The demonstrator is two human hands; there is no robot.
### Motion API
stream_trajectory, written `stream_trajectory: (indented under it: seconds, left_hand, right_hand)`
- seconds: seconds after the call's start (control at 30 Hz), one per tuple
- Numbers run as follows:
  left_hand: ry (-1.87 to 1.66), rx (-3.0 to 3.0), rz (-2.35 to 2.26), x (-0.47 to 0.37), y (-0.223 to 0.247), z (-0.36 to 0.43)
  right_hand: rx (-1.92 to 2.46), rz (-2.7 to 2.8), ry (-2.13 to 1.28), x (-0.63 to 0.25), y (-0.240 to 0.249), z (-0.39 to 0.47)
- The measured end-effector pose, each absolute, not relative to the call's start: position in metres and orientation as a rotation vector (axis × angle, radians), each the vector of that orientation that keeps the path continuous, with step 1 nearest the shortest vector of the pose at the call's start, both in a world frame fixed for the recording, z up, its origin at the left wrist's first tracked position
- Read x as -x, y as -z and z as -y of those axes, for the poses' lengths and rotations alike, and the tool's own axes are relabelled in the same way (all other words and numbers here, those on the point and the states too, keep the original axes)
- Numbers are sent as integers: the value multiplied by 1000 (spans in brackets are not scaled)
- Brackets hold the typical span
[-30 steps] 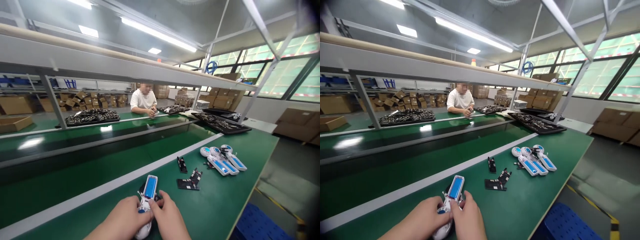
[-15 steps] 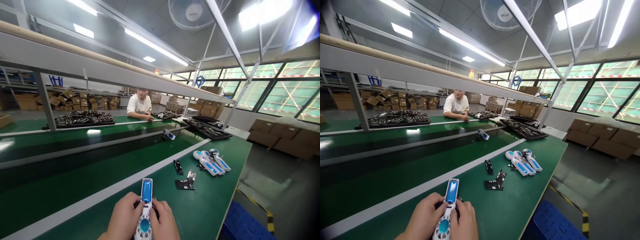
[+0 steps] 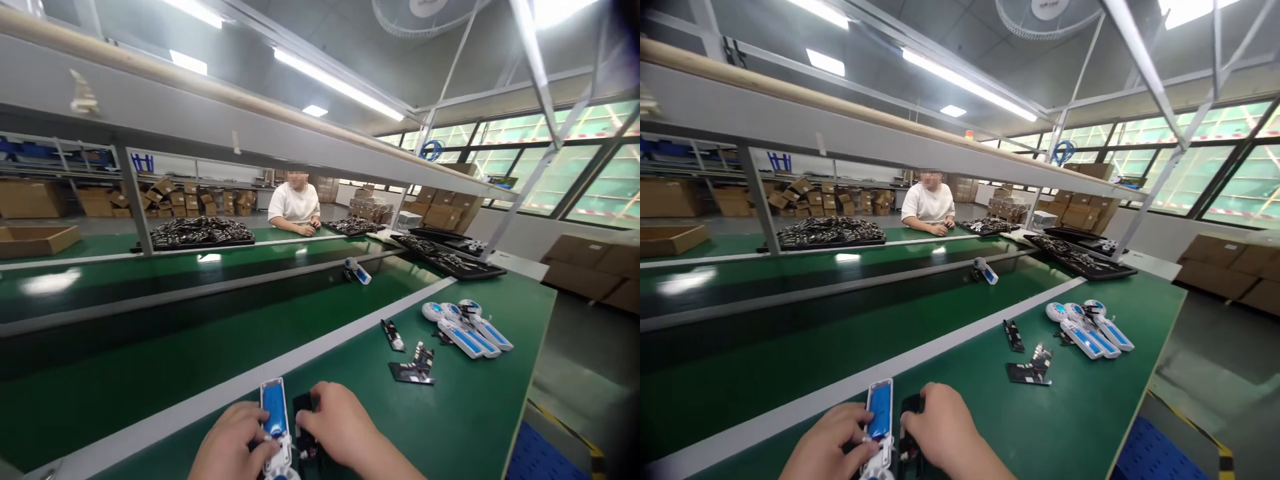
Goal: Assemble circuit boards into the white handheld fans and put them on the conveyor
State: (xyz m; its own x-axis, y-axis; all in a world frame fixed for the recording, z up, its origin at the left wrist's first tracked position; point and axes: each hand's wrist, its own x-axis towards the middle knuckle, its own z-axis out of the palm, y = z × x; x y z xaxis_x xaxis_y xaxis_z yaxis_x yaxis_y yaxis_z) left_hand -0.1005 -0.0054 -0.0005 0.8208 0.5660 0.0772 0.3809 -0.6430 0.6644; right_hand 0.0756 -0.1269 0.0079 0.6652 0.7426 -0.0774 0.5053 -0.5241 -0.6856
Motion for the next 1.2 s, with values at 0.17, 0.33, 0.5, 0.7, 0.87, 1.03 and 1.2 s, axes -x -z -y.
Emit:
stream_trajectory:
  seconds: [0.17, 0.33, 0.5, 0.7, 0.87, 1.03, 1.2]
  left_hand:
    - [-538, -2252, -612, 96, 8, 7]
    - [-624, -2223, -324, 97, 12, 11]
    - [-712, -2247, -177, 98, 11, 16]
    - [-638, -2230, -173, 94, 8, 18]
    - [-463, -2135, -271, 94, 8, 18]
    - [-246, -1879, -622, 90, 7, 21]
    - [-319, -1818, -549, 88, 8, 21]
  right_hand:
    - [2095, 853, -550, -53, 0, 125]
    - [1783, 514, -697, -54, 9, 148]
    - [1497, 608, -829, -47, 19, 168]
    - [1460, 756, -1039, -65, 14, 194]
    - [1506, 840, -1126, -77, 2, 199]
    - [1590, 945, -839, -74, 8, 182]
    - [1646, 1151, -702, -66, 3, 162]
